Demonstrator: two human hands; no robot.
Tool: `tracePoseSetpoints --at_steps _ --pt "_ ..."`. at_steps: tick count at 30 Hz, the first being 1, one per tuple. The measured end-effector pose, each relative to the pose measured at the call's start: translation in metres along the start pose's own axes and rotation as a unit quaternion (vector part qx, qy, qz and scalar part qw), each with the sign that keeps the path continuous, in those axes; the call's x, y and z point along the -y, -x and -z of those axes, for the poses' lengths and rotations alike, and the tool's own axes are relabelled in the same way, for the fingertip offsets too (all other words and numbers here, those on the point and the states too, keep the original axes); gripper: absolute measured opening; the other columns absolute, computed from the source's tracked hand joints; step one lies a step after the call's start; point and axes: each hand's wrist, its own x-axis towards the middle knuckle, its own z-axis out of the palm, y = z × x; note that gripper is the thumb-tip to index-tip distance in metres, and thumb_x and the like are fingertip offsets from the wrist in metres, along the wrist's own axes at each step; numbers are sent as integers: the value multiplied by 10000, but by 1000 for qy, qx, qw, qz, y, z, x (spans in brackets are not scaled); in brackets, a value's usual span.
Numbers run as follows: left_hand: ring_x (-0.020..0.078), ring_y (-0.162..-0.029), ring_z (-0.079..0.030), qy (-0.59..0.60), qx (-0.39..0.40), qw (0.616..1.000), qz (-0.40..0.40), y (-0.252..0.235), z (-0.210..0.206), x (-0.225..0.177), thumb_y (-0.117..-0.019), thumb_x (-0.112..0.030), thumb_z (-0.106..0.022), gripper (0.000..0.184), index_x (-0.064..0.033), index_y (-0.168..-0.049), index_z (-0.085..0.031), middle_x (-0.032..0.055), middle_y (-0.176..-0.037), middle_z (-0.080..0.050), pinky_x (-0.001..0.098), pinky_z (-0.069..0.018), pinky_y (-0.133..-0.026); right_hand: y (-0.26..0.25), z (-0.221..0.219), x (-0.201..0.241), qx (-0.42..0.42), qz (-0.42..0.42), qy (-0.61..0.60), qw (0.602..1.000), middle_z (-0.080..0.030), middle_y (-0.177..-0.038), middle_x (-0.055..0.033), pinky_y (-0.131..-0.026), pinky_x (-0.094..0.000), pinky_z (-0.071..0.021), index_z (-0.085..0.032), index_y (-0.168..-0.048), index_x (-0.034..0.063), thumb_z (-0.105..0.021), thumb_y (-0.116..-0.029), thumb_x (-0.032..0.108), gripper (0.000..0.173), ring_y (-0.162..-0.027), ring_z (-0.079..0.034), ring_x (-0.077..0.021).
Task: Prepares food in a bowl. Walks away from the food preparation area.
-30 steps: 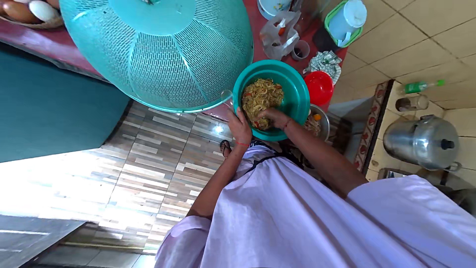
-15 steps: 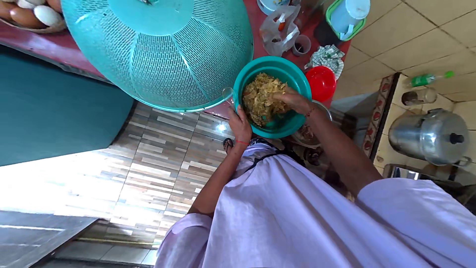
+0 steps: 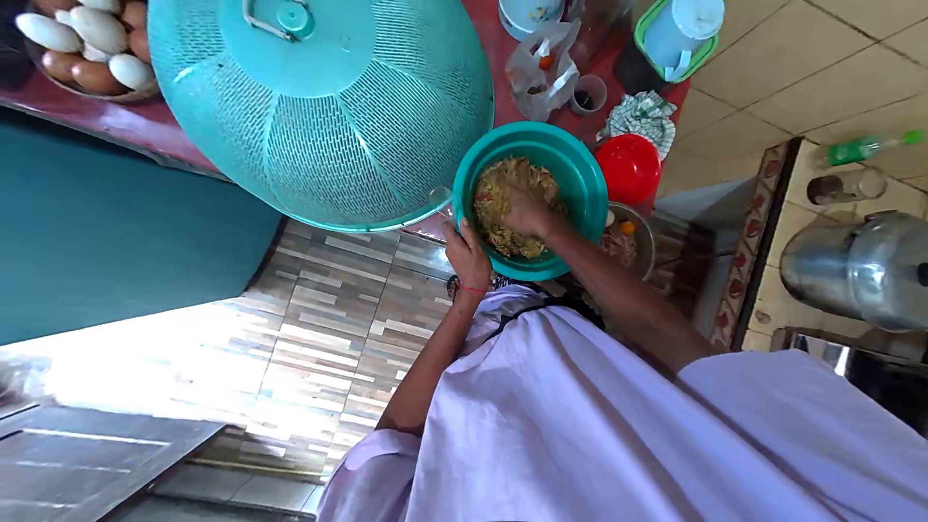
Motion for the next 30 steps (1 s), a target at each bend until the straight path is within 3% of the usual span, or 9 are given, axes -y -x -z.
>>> tracePoseSetpoints --at_steps 3,7,11,14,17,20,24,28,30 --pt "334 -836 -679 -10 7 1000 6 5 3 0 -1132 -308 -307 443 62 -1280 -500 230 -915 -646 506 -560 -778 24 -26 -1 24 38 76 996 -47 -1702 -265 -1030 -630 -489 -263 -1649 244 -743 -901 137 895 -1354 -434 -579" --pt "314 -816 -674 -12 10 1000 7 8 6 4 -1131 -354 -288 465 35 -1261 -507 217 -916 -636 500 -564 -753 46 -21 -32 1 103 98 990 -433 -1523 -281 -959 -598 -550 -604 -1397 58 -740 -859 -39 563 -1169 -616 -492" --pt "284 -850 -677 45 -4 998 36 9 10 0 -1126 -375 -254 515 30 -1308 -515 198 -941 -651 496 -566 -794 41 12 -42 -60 95 55 992 -609 -1377 -257 -894 -686 -531 -636 -1360 26 -759 -861 11 515 -1109 -654 -505" --pt "203 -747 -618 70 -34 997 29 11 19 1 -1116 -326 -208 528 81 -1297 -493 137 -842 -603 407 -551 -729 21 20 -34 -60 91 54 993 -532 -1452 -283 -985 -684 -495 -577 -1428 33 -732 -937 135 524 -1231 -585 -517" --pt "151 -684 -556 63 -70 995 22 13 34 3 -1104 -217 -214 465 113 -1230 -517 81 -767 -552 337 -509 -692 8 14 -12 20 78 81 993 -250 -1660 -262 -1074 -692 -410 -341 -1620 196 -747 -940 403 818 -1398 -422 -540" --pt "139 -660 -527 60 -77 994 41 13 52 -1 -1104 -170 -259 421 111 -1233 -545 83 -784 -548 316 -485 -650 10 2 1 90 64 131 985 -69 -1690 -294 -1063 -678 -420 -150 -1670 266 -744 -935 383 952 -1422 -331 -599" --pt "91 -606 -506 60 -58 996 21 9 68 -10 -1090 -166 -371 353 59 -1227 -606 53 -771 -564 280 -472 -601 7 7 -14 39 90 81 992 -389 -1560 -304 -1084 -653 -430 -487 -1530 119 -703 -943 94 626 -1375 -441 -538" --pt "22 -595 -496 84 17 996 -27 -4 75 -32 -1080 -168 -408 351 28 -1303 -595 -5 -785 -571 212 -459 -569 38 19 -19 -70 106 -12 992 -539 -1453 -250 -966 -650 -524 -639 -1374 74 -687 -934 10 447 -1181 -619 -492" --pt "8 -610 -482 107 65 990 -59 -15 76 -39 -1087 -187 -378 379 10 -1350 -568 -18 -821 -566 193 -444 -569 46 15 -13 -118 100 -48 987 -517 -1490 -223 -928 -623 -558 -638 -1377 93 -674 -928 -19 463 -1140 -649 -466"
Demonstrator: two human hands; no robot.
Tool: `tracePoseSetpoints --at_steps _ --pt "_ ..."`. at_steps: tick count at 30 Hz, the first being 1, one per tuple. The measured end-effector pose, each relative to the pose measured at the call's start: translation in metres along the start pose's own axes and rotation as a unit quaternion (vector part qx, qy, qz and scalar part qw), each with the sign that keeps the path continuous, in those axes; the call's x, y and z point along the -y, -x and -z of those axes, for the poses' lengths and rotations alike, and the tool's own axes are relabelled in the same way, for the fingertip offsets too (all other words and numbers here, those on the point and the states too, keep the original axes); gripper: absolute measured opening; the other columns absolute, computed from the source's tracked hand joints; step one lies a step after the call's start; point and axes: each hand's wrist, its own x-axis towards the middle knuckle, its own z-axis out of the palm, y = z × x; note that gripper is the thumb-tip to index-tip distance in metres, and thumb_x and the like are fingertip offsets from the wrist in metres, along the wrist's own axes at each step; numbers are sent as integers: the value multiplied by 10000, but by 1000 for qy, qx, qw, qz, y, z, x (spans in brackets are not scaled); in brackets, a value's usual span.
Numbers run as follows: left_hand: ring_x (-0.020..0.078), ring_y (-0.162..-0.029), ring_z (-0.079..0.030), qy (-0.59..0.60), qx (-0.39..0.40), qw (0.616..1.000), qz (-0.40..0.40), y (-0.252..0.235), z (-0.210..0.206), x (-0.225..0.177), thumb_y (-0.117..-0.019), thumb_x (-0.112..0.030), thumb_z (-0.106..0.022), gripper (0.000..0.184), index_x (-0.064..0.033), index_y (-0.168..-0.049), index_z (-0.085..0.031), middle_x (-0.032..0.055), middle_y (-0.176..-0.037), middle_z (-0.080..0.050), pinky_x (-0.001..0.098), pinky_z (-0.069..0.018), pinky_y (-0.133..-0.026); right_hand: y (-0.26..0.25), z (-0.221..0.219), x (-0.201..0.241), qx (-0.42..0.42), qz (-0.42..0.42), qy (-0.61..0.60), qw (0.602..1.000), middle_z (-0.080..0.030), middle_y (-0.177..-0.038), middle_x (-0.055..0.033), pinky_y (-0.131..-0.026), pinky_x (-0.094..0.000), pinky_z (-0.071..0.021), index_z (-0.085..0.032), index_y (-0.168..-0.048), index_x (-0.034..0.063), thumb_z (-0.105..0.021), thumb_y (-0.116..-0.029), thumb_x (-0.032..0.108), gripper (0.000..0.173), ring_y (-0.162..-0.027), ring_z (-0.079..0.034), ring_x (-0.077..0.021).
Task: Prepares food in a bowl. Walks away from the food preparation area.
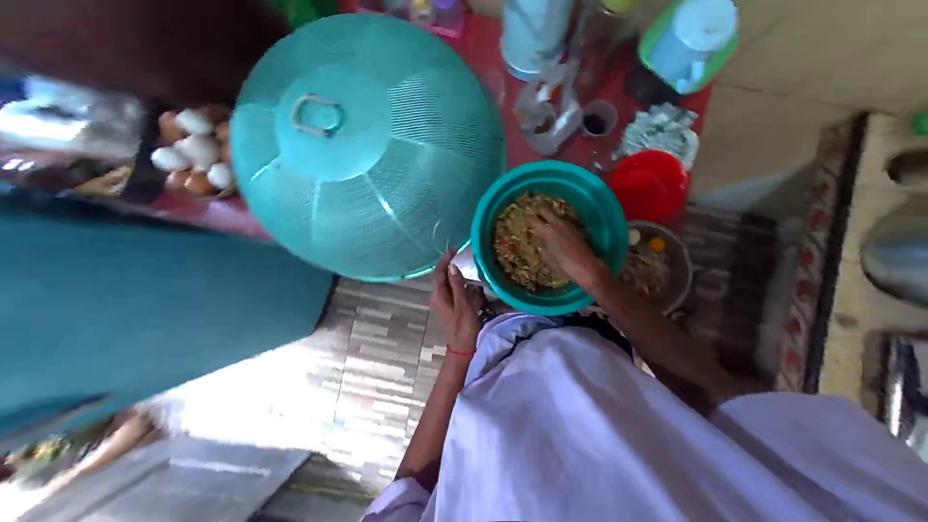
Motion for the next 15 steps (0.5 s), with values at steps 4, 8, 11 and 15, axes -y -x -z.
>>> tracePoseSetpoints --at_steps 4,8,11,15 --pt "43 -642 -487 -24 116 991 -62 -25 9 -4 -1090 -214 -350 433 -27 -1438 -528 33 -947 -595 222 -448 -581 -5 -33 -5 114 -106 17 988 -213 -1703 -175 -1083 -688 -410 -383 -1607 280 -616 -931 -18 774 -1404 -435 -515" --pt "92 -656 -551 -72 184 972 -127 -43 28 -14 -1073 -132 -447 408 -31 -1463 -515 100 -986 -648 259 -493 -594 19 -42 23 -33 -113 -5 993 -438 -1572 -247 -1024 -677 -473 -429 -1582 189 -588 -944 -59 703 -1303 -552 -508" --pt "120 -675 -611 -77 232 953 -177 -56 38 -17 -1066 -128 -480 327 18 -1354 -534 103 -940 -666 287 -538 -610 19 -51 27 -23 -181 -15 983 -574 -1411 -291 -1057 -619 -468 -461 -1512 -15 -538 -998 8 520 -1275 -578 -481" --pt "230 -790 -682 -130 288 920 -233 -76 42 -24 -1072 -126 -481 283 41 -1274 -588 171 -1008 -695 398 -581 -712 24 -40 40 -31 -229 -12 973 -583 -1395 -285 -1060 -605 -476 -585 -1379 -54 -532 -1015 41 379 -1274 -588 -455"
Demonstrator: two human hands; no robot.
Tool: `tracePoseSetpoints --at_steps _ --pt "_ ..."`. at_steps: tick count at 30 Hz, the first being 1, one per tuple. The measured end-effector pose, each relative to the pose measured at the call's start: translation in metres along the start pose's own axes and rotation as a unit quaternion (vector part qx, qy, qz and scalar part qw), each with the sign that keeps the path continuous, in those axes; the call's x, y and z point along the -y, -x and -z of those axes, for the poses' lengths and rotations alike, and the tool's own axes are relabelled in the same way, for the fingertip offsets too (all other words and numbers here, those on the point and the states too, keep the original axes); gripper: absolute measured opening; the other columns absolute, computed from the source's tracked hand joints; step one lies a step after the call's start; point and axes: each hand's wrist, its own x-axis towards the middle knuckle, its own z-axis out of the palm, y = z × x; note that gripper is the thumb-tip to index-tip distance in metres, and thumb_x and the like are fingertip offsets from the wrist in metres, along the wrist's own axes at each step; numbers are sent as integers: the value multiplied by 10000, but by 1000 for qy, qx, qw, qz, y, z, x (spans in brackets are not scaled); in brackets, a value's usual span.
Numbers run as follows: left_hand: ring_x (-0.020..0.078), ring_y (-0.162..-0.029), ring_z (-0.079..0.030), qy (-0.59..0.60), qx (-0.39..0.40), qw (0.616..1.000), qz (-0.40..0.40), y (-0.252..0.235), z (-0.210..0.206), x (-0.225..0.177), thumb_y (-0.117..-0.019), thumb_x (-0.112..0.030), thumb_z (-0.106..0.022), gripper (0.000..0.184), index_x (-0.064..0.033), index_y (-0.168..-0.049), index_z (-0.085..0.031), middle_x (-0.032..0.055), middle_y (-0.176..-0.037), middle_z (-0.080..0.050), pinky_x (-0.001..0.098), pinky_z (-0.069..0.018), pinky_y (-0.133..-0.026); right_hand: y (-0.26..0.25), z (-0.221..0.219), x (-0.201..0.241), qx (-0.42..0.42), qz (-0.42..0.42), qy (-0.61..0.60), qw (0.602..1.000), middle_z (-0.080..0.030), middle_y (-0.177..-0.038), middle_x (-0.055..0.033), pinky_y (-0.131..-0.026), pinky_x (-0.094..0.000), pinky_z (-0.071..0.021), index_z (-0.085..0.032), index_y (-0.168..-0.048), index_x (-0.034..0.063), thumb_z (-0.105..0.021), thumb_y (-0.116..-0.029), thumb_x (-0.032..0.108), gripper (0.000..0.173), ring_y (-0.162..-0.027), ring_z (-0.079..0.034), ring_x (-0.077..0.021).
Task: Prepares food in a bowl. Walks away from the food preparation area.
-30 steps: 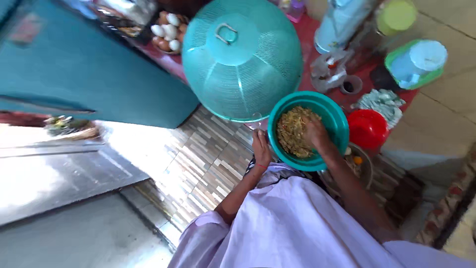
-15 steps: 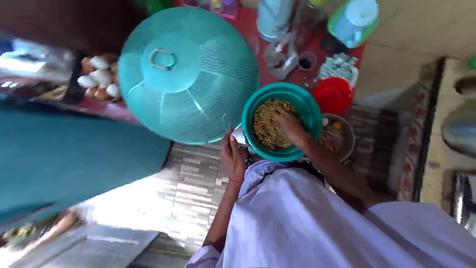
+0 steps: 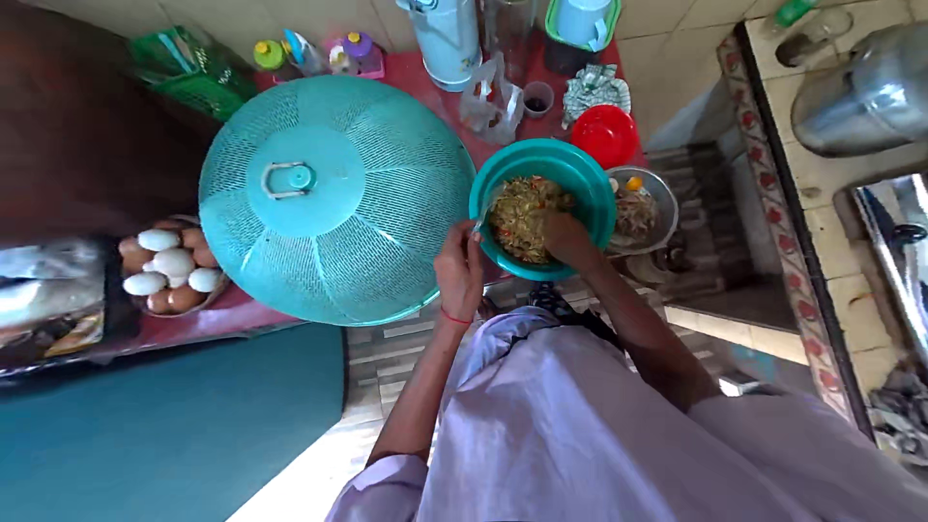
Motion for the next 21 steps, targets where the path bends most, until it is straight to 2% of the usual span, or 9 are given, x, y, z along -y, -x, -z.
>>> tracePoseSetpoints --at_steps 3,5,7,9,11,12,15,18,21 --pt "293 -848 -694 -52 32 998 -23 -20 0 -1 -1050 -93 -519 259 59 -1219 -645 219 -1082 -679 450 -589 -783 4 -10 -5 -77 -10 -30 997 -560 -1440 -251 -1062 -558 -494 -665 -1280 -47 -543 -1027 63 302 -1279 -592 -423" --pt "352 -914 -696 -110 60 991 -38 -36 -6 -4 -1044 -88 -529 252 58 -1191 -673 241 -1099 -671 501 -578 -833 8 -18 -10 -47 -29 -34 998 -531 -1463 -265 -1071 -579 -477 -635 -1316 -53 -568 -1024 86 330 -1296 -570 -443" --pt "401 -1018 -687 -177 84 979 -50 -51 -14 -8 -1046 -83 -514 253 36 -1178 -694 242 -1115 -681 548 -559 -880 17 -26 -15 -52 -22 -45 997 -524 -1488 -229 -1045 -584 -503 -645 -1333 -12 -613 -994 65 350 -1267 -596 -429" --pt "449 -1081 -657 -235 97 964 -72 -66 -26 -9 -1014 -26 -520 236 38 -1133 -714 257 -1111 -692 584 -532 -905 31 -27 -16 -83 0 -71 994 -574 -1433 -221 -994 -608 -527 -687 -1269 0 -675 -963 41 309 -1194 -635 -436" --pt "487 -1092 -634 -286 115 947 -94 -82 -41 -7 -970 29 -535 219 71 -1099 -707 280 -1113 -684 616 -498 -915 26 -25 -19 -73 6 -69 995 -617 -1368 -219 -975 -602 -539 -706 -1240 16 -671 -965 54 280 -1158 -655 -420" --pt "498 -1116 -616 -306 134 938 -90 -91 -47 -7 -960 46 -537 225 85 -1115 -695 294 -1142 -669 625 -481 -930 20 -22 -22 -60 11 -67 996 -625 -1354 -220 -999 -590 -530 -701 -1257 23 -653 -975 62 288 -1179 -648 -410" --pt "501 -1208 -564 -334 178 922 -79 -114 -63 -7 -953 48 -544 233 102 -1135 -680 310 -1251 -622 618 -448 -1003 11 -7 -27 -31 36 -76 996 -630 -1359 -227 -1075 -552 -486 -681 -1303 23 -594 -1013 78 307 -1254 -617 -390" --pt "480 -1263 -538 -338 185 916 -113 -130 -74 1 -915 68 -604 168 110 -1041 -706 297 -1327 -587 574 -442 -1067 2 6 -28 5 30 -67 997 -597 -1405 -243 -1111 -527 -462 -648 -1339 -7 -565 -1029 113 342 -1295 -594 -388" --pt "451 -1230 -556 -337 173 915 -139 -131 -75 -2 -865 76 -683 58 75 -910 -720 267 -1313 -587 534 -496 -1027 -8 8 -34 29 44 -48 997 -554 -1464 -227 -1138 -501 -442 -656 -1340 8 -557 -1055 212 364 -1340 -557 -378"
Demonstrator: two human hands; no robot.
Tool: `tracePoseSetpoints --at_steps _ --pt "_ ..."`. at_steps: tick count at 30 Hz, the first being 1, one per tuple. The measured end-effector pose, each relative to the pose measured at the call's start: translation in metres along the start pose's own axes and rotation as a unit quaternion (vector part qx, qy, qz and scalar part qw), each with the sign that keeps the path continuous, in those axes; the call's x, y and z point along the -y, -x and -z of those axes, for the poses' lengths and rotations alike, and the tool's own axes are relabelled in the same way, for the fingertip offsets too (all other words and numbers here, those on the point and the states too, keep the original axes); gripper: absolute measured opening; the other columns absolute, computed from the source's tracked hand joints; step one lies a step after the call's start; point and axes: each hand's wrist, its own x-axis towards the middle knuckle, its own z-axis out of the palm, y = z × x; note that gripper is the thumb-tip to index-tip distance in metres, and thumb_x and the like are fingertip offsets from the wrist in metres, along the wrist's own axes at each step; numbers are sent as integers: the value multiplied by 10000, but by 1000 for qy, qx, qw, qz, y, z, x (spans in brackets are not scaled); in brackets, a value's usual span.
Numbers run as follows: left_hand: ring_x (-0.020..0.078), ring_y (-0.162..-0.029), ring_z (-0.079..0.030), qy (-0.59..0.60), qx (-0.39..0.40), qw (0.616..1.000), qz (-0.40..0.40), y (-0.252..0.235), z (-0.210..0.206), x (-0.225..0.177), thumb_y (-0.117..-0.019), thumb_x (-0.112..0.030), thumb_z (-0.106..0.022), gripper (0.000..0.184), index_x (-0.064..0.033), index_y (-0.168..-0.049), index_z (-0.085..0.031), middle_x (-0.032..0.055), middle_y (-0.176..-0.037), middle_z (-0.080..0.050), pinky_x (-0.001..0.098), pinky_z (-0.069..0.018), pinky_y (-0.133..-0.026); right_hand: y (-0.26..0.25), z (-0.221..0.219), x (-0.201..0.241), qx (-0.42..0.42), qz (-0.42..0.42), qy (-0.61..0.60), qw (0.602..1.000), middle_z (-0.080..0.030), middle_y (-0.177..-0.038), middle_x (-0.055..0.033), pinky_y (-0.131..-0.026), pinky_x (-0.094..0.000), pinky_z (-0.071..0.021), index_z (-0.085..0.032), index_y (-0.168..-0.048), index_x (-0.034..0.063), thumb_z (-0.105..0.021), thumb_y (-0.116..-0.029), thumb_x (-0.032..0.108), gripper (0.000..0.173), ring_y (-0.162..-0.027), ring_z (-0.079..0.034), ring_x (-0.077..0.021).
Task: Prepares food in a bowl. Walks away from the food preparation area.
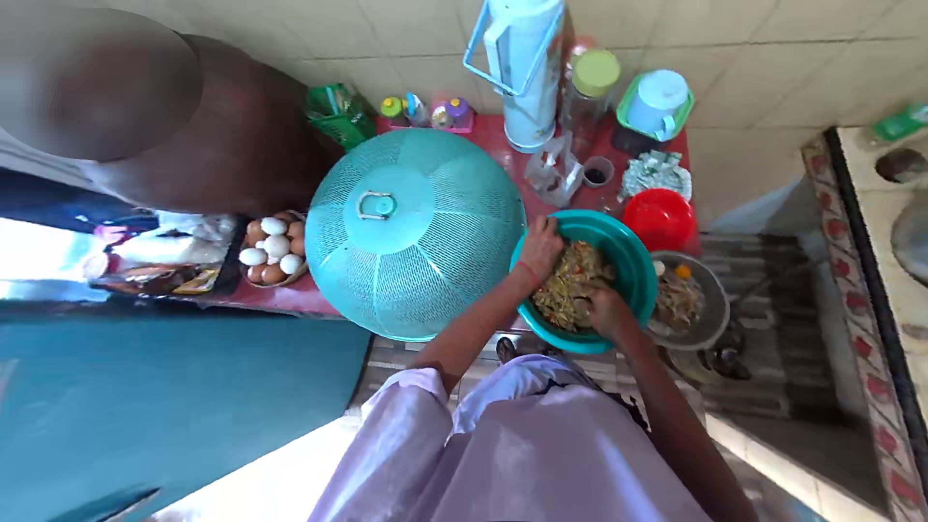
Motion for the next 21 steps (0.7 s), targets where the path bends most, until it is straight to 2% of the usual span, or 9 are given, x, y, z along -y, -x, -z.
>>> tracePoseSetpoints --at_steps 3,6,8,10,12,15,17,18,21 --pt "433 -1229 -557 30 -17 999 5 -8 2 4 -908 43 -640 153 57 -1028 -734 260 -1288 -605 507 -491 -1025 -3 9 0 -18 37 18 999 -590 -1426 -214 -1114 -494 -463 -704 -1262 -4 -536 -1073 273 376 -1309 -584 -368" --pt "426 -1179 -580 74 -87 993 24 4 20 9 -940 -10 -641 195 24 -1110 -730 239 -1213 -637 511 -509 -995 2 15 5 -110 87 -19 990 -679 -1254 -253 -1016 -528 -532 -739 -1127 -67 -576 -1053 196 318 -1155 -672 -403" --pt "428 -1146 -591 94 -131 986 45 12 41 17 -977 -66 -638 209 30 -1143 -721 233 -1162 -651 503 -511 -978 0 16 2 -115 111 -16 987 -692 -1237 -273 -1026 -557 -523 -727 -1182 -62 -569 -1002 26 256 -1167 -671 -435" --pt "451 -1148 -595 111 -148 979 86 15 66 36 -984 -84 -639 251 43 -1191 -703 251 -1167 -661 522 -496 -992 -5 21 2 -13 79 33 996 -627 -1383 -240 -1118 -540 -447 -683 -1294 -32 -539 -961 -63 364 -1305 -581 -427" --pt "453 -1146 -603 118 -164 971 130 8 85 73 -990 -111 -631 307 46 -1251 -676 259 -1176 -670 540 -479 -1006 -15 18 -3 15 68 47 996 -588 -1452 -196 -1143 -513 -432 -696 -1268 -33 -556 -943 -69 355 -1354 -543 -398" --pt "447 -1181 -607 145 -146 954 216 -17 119 145 -1027 -152 -586 415 66 -1380 -562 290 -1245 -635 560 -465 -1043 -20 23 1 31 20 37 999 -568 -1447 -241 -1135 -520 -439 -665 -1311 -22 -540 -1031 68 320 -1334 -560 -403" --pt "461 -1230 -584 142 -133 947 257 -44 131 198 -1031 -158 -580 463 87 -1417 -508 321 -1323 -587 568 -454 -1065 -18 30 10 44 -25 43 998 -555 -1441 -280 -1121 -556 -435 -632 -1366 -10 -507 -1082 179 363 -1312 -567 -437" --pt "474 -1259 -561 134 -129 945 269 -59 132 224 -1016 -146 -600 486 95 -1424 -492 331 -1351 -566 577 -437 -1082 -18 29 11 35 -40 42 998 -570 -1420 -286 -1099 -574 -448 -640 -1356 -9 -514 -1085 206 368 -1283 -585 -448" --pt "519 -1349 -463 105 -110 949 278 -107 128 287 -920 -88 -707 592 96 -1436 -482 348 -1423 -504 612 -373 -1132 -13 22 14 -32 -54 32 997 -627 -1353 -272 -1052 -599 -486 -688 -1309 25 -556 -1047 94 301 -1230 -623 -459"
